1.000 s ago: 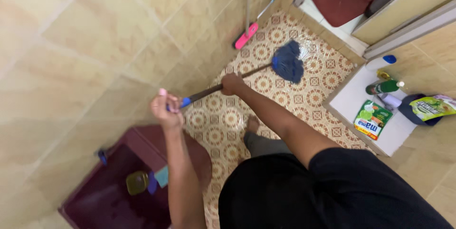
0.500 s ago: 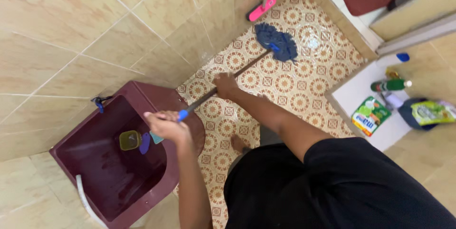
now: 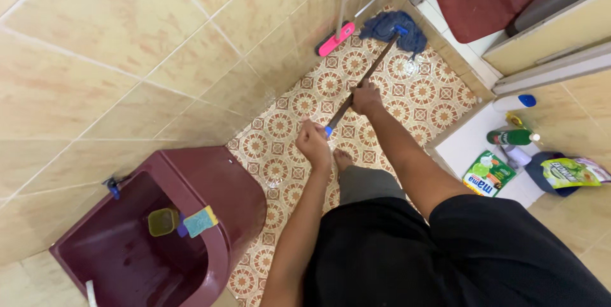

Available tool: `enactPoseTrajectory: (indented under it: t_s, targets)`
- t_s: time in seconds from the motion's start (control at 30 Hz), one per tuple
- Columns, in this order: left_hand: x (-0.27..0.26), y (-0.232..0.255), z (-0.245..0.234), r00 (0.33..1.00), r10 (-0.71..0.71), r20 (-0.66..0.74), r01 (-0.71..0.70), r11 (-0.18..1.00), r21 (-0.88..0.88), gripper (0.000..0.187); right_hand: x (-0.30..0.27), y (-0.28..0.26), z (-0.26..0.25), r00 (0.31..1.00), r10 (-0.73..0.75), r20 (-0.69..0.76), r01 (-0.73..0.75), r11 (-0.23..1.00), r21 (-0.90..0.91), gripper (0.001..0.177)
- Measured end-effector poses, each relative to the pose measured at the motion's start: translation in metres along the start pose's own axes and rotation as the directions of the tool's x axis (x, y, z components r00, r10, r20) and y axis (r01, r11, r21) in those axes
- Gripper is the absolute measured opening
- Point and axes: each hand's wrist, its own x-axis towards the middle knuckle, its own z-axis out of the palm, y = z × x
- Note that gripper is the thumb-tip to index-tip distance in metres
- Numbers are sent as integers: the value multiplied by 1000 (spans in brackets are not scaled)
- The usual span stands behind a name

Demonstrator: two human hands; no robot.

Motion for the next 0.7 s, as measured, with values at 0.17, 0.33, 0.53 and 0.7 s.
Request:
enactPoseTrajectory:
  t_s: [0.17, 0.33, 0.53, 0.7]
  targets:
    - [-1, 45, 6, 986, -2, -167, 37, 977, 208, 52, 12, 6, -1, 992, -61, 109, 70, 994, -86, 59]
    - [29, 152, -59, 970, 173, -173, -203, 964, -172, 44, 19, -32, 13, 898, -321, -300, 368, 922, 116, 73]
    - [-4, 261, -139, 933, 338, -128, -360, 895, -264, 44, -16, -148, 38, 777, -504, -377, 591, 790, 162, 29]
    - [-16, 248, -194, 885, 460, -74, -462, 844, -272, 50, -69, -216, 95, 853, -447, -268, 511, 818, 264, 22]
